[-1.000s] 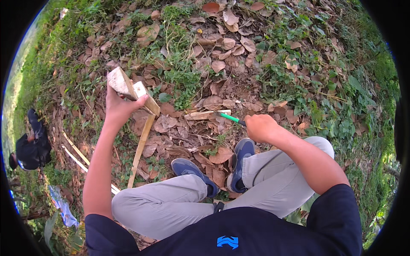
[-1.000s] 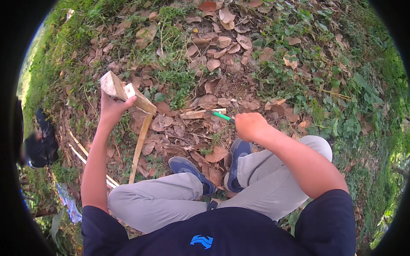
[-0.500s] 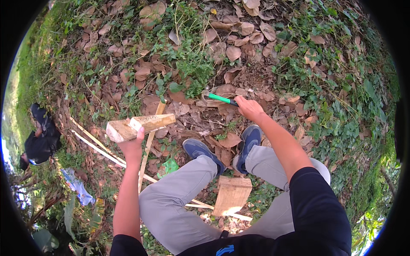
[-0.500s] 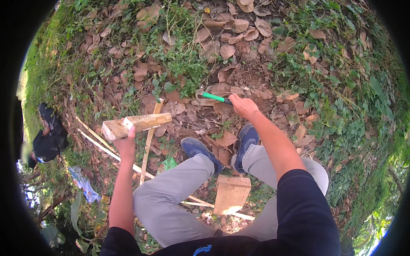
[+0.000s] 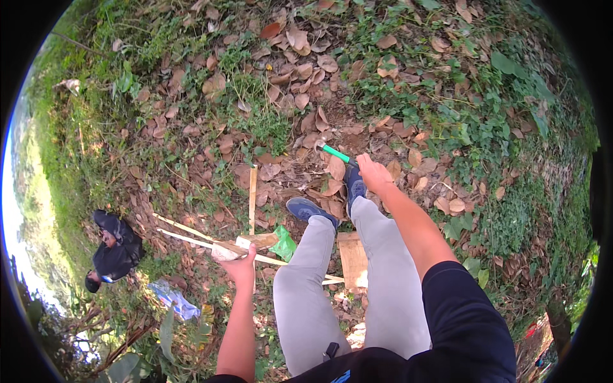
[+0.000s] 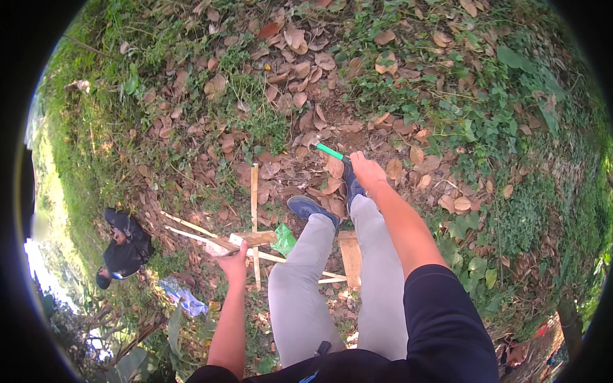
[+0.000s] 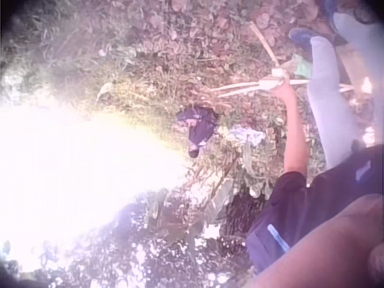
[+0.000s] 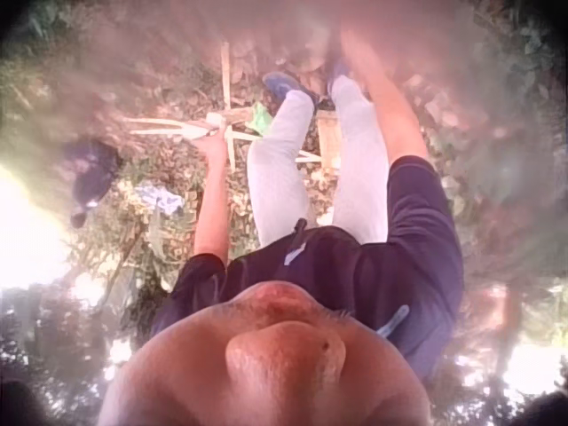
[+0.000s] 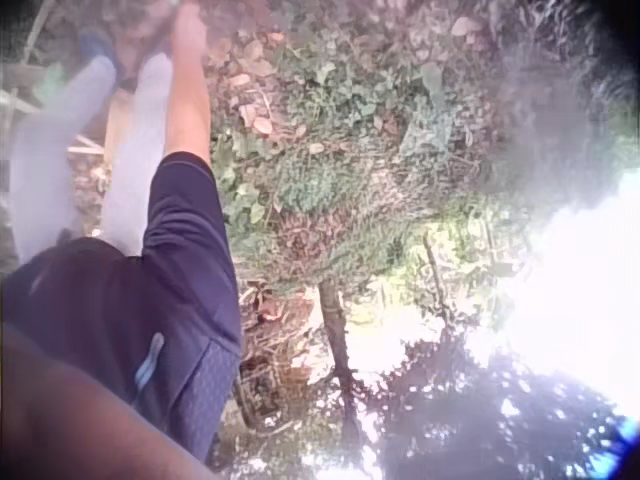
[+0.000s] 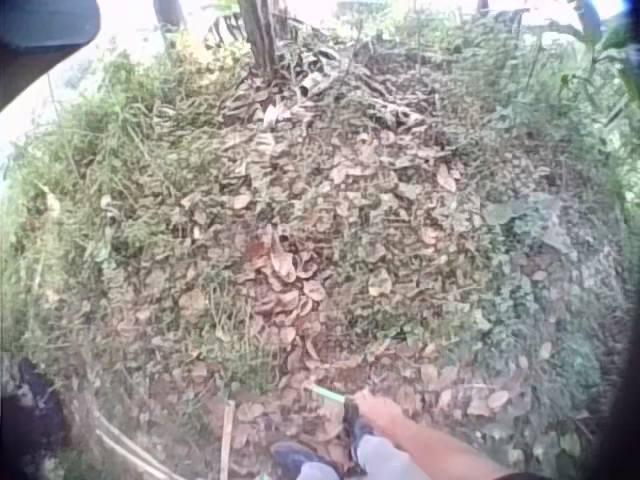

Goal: The person sits on the ground and uses a hammer to strike a piece of wood, chipping away small fragments. They repeatedly adjust the wood's position and continue hammering to shape it. The person then stands and walks toward a small stream where another person is working.

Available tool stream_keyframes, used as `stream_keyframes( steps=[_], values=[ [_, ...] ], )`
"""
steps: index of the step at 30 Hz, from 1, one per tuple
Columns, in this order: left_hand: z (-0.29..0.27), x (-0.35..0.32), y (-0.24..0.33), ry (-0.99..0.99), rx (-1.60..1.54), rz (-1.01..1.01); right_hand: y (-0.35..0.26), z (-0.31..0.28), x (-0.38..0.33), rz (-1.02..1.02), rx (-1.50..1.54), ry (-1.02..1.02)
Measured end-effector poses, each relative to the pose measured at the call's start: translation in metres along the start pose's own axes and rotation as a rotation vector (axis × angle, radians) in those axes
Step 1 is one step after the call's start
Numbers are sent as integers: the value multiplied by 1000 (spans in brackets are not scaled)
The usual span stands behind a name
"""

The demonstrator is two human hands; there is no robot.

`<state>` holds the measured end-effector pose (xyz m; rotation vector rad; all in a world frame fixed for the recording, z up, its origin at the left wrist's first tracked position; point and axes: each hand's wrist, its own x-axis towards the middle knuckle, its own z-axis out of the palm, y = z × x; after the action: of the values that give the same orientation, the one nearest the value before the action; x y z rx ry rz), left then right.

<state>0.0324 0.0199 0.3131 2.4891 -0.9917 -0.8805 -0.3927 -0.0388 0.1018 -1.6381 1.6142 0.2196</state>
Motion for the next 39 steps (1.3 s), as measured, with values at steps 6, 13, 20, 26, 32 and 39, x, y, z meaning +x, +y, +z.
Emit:
stream_keyframes(
  steps=[6,13,20,26,32,39],
  values=[
    [-78,-67,173,-218,-181,122,23,-170,-198,297,52,150],
    [-106,-90,330,-362,-310,625,53,-261,-398,669,-24,567],
    [-59,-90,427,-547,-79,939,31,-203,-540,1296,-9,690],
    [-20,-146,478,-808,100,1154,-119,-106,-639,1744,424,529],
    [13,-157,497,-901,329,1318,-337,-10,-642,1867,1259,635],
    [38,-231,477,-1042,396,1400,-518,188,-531,2239,1650,127]
  ],
)
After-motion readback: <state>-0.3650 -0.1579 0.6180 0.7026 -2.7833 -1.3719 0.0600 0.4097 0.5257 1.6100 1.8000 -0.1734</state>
